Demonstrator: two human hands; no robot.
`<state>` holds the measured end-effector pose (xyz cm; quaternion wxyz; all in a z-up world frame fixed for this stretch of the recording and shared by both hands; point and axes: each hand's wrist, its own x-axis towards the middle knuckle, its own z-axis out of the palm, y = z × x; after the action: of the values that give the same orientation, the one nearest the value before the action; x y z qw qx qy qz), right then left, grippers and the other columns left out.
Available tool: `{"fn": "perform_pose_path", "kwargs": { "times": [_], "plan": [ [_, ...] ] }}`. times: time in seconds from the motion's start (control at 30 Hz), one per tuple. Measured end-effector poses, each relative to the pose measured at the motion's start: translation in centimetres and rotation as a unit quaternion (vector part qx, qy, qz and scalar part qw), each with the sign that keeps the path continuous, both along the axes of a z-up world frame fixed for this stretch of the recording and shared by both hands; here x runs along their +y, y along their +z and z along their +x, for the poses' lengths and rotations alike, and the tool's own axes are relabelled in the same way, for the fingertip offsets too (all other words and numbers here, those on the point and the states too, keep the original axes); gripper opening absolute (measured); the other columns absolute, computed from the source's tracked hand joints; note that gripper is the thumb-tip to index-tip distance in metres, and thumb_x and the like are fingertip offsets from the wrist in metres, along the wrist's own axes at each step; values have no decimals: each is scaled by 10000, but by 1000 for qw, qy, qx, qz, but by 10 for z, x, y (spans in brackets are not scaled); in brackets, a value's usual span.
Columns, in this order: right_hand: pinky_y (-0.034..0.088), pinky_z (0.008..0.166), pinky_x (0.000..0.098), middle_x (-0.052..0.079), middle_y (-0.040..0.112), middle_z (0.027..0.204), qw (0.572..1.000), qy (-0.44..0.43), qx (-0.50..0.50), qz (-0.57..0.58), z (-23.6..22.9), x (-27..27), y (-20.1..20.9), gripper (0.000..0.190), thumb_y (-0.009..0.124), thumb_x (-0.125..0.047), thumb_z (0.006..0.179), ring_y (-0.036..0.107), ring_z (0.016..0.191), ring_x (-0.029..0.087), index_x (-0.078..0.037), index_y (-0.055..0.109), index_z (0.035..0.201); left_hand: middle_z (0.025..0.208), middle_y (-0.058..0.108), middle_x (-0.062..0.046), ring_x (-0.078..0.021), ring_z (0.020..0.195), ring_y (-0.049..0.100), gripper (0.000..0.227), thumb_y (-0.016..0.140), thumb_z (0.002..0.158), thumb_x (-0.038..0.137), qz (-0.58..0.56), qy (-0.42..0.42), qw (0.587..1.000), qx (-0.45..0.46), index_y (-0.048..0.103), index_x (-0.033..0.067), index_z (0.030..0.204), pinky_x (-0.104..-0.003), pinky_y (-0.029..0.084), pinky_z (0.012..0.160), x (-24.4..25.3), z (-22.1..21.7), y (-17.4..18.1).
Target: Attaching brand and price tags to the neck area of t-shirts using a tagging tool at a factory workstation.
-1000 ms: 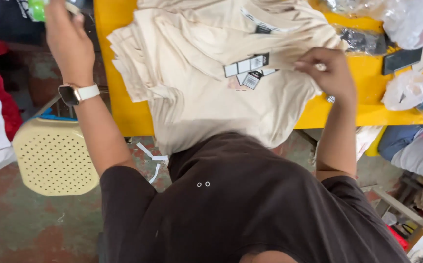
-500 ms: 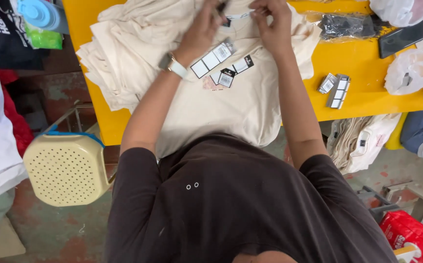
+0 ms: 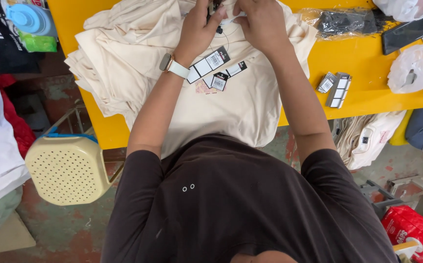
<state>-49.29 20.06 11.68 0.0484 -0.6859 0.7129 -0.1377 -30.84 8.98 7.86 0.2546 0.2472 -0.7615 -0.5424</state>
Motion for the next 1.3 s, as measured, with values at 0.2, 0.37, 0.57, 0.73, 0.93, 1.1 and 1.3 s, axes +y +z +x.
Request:
{"fn": "perform_pose_path", "kwargs": {
  "times": [0.2, 0.37, 0.57, 0.73, 0.93, 1.1, 1.3],
  "plan": [
    [393, 584, 444, 53, 642, 813, 999, 25, -25, 9, -10, -4, -11, 133, 772, -115, 835, 597, 753, 320, -149, 661, 898, 887, 667, -5, -205, 763, 641, 351, 492, 1060, 462, -2, 6, 999, -53, 524, 137, 1189, -361, 466, 670, -3, -3, -14],
    [439, 741, 322, 20, 668, 919, 956, -25, -274, 101, -16, -1, 20, 181, 757, 36, 959, 603, 835, 184, -96, 635, 977, 1003, 788, 12, -216, 905, 730, 372, 486, 1045, 483, 15, -1, 999, -49, 515, 146, 1199, -357, 503, 754, -4, -2, -10],
    [437, 670, 353, 10, 666, 877, 975, -26, -215, 55, -5, -2, -1, 148, 792, -44, 939, 589, 735, 203, -115, 665, 966, 969, 660, 6, -140, 870, 626, 390, 459, 1059, 503, 71, -20, 996, 41, 527, 139, 1181, -309, 465, 796, -4, 4, 15],
    [414, 651, 312, -10, 653, 843, 955, -68, -282, 58, -15, -3, -17, 170, 745, 12, 982, 553, 719, 146, -116, 655, 917, 963, 799, -5, -224, 890, 768, 536, 381, 1081, 573, -32, -27, 999, -34, 499, 118, 1340, -371, 519, 720, -4, 12, 0],
    [494, 828, 268, -3, 623, 954, 861, -119, -495, 23, -26, 2, -21, 225, 791, -44, 1052, 616, 912, 120, -126, 584, 1022, 1017, 675, 21, -285, 712, 668, 275, 530, 1056, 377, -103, 2, 993, -65, 471, 132, 1166, -422, 432, 607, 2, 14, -1],
    [413, 823, 423, 92, 617, 1070, 977, -9, -191, -90, -4, 5, -9, 236, 891, -42, 911, 554, 988, 307, -113, 730, 1068, 986, 696, 29, -212, 620, 626, 254, 601, 1040, 344, -113, 37, 992, -32, 485, 137, 1128, -381, 459, 603, 5, 13, -4],
    [338, 844, 419, 43, 629, 1003, 985, -3, -159, -66, -7, 5, -17, 113, 785, -148, 996, 558, 968, 295, -147, 679, 1036, 893, 611, 2, -210, 739, 610, 261, 626, 1036, 364, -220, 68, 973, -25, 555, 116, 997, -347, 437, 569, 15, 14, 1]
  ]
}}
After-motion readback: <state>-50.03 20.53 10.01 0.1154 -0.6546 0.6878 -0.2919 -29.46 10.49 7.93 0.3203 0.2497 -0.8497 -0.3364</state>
